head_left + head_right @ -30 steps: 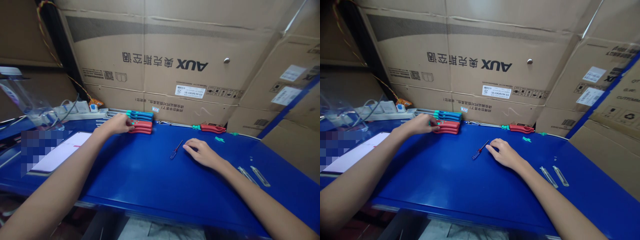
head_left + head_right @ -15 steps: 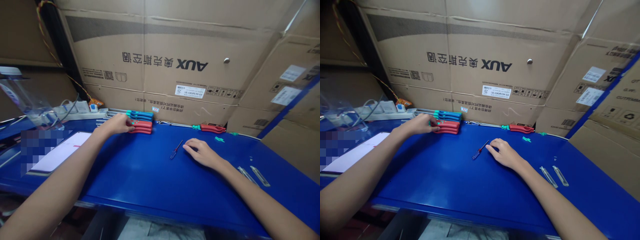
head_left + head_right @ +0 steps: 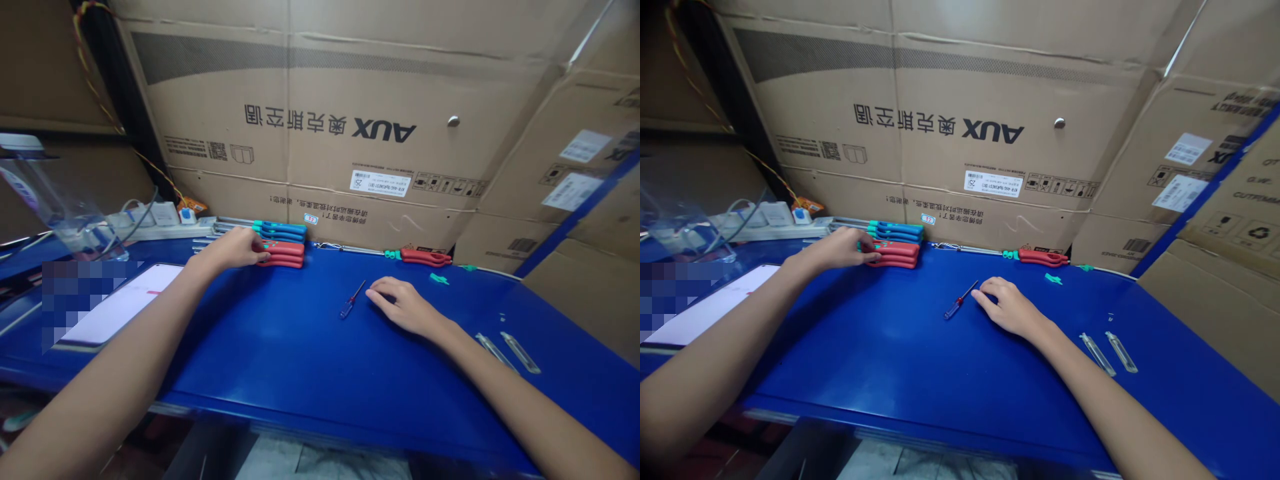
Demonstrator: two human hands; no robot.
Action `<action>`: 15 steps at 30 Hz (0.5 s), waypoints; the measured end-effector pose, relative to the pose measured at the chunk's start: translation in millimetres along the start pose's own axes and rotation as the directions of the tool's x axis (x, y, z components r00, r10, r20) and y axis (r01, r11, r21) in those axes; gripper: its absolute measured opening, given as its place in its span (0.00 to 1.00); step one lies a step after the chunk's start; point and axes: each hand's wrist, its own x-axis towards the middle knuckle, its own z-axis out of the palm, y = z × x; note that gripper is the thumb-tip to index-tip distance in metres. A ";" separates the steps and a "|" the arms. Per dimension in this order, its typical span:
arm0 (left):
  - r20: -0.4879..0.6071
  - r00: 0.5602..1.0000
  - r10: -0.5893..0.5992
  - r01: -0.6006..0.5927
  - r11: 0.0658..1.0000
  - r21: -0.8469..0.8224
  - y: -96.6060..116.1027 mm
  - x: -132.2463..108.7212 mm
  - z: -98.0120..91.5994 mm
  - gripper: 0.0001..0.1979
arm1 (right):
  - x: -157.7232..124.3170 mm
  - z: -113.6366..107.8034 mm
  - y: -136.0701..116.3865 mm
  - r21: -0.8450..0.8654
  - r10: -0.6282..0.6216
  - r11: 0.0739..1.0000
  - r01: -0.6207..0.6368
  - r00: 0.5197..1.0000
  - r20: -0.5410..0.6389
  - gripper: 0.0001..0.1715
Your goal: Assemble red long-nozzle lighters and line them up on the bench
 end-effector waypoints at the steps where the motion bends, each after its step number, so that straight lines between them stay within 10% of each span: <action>1: 0.002 1.000 0.000 0.000 1.000 0.003 0.3 -0.1 -0.4 0.16 | 0.1 -0.1 -0.3 -0.001 0.001 1.000 -0.001 1.000 0.001 0.19; 15: -0.026 1.000 -0.010 0.010 1.000 -0.004 0.7 -0.6 -2.0 0.18 | -0.2 -1.0 -0.9 -0.009 0.008 1.000 -0.008 1.000 0.008 0.19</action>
